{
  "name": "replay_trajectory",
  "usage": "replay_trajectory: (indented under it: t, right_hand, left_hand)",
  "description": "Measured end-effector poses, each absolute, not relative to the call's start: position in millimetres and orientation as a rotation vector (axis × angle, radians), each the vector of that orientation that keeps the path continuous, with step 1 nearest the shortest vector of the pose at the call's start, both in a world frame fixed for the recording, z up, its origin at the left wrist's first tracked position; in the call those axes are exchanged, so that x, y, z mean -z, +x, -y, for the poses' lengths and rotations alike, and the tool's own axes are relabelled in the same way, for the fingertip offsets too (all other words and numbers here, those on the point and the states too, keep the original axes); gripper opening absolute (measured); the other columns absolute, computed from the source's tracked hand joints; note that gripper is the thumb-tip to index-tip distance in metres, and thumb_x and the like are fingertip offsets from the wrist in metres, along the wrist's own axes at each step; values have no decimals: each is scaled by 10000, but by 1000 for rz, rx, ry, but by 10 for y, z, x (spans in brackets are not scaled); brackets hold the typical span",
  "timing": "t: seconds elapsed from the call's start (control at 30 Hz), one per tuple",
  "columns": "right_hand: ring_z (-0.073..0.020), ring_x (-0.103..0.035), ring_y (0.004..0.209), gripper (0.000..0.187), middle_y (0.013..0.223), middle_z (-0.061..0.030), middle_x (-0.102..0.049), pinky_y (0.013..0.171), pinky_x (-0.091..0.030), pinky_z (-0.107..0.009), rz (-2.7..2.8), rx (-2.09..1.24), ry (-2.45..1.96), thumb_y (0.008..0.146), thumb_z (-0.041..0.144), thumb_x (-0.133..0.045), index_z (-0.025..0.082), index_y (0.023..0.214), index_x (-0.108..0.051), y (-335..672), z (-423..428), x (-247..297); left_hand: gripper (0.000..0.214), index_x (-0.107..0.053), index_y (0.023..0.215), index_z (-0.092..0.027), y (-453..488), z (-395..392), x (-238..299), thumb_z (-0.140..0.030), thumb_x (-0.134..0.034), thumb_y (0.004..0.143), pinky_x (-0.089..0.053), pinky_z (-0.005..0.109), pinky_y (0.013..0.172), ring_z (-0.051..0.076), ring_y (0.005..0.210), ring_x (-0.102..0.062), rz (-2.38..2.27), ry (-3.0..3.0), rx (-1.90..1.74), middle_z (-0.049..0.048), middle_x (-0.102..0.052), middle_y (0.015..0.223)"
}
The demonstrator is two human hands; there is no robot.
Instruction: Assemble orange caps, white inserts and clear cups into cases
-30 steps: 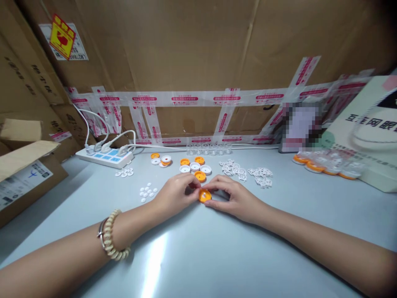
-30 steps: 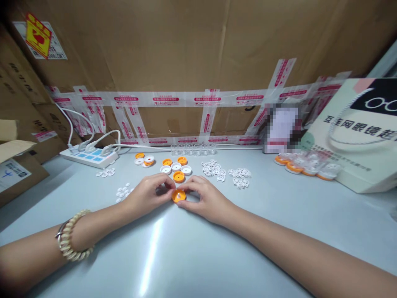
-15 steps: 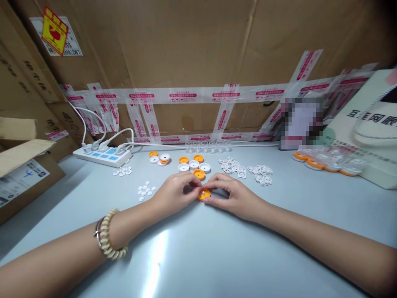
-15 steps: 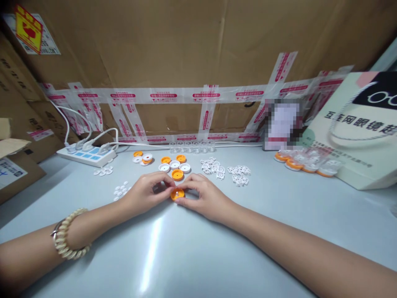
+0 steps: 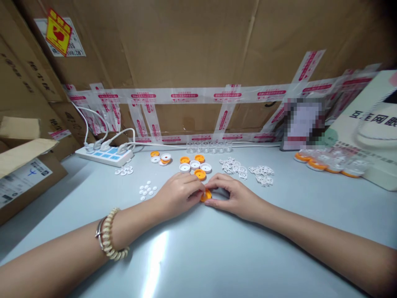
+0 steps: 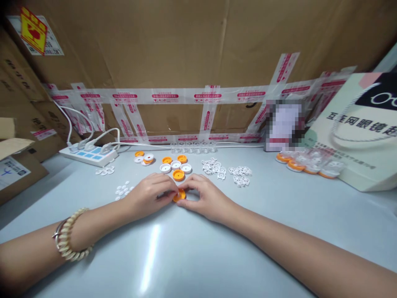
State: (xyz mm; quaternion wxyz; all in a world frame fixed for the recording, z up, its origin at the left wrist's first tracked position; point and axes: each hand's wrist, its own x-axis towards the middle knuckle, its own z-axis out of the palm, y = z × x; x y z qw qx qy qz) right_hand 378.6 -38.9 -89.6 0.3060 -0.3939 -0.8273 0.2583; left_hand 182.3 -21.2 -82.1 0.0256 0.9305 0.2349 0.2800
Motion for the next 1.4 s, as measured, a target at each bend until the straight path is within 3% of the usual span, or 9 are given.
replay_trajectory:
  t: [0.87, 1.4]
  right_hand:
    - [-172, -583, 859, 145, 879, -45, -623, 815, -455, -338, 2185, -666, -1032, 762, 263, -641, 192, 887, -654, 3771, 411, 879]
    - [-156, -619, 856, 214, 920, -44, -658, 809, -502, -323, 2135, -712, -968, 754, 217, -646, 222, 964, -686, 3793, 396, 882]
  left_hand:
    - [193, -634, 791, -154, 1791, 227, 785, -133, -460, 872, -425, 264, 674, 141, 735, -612, -600, 3160, -878, 33, -674, 768]
    - [195, -643, 872, -144, 1795, 292, 750, -171, -450, 882, -479, 270, 663, 153, 729, -631, -593, 3259, -782, 50, -698, 837]
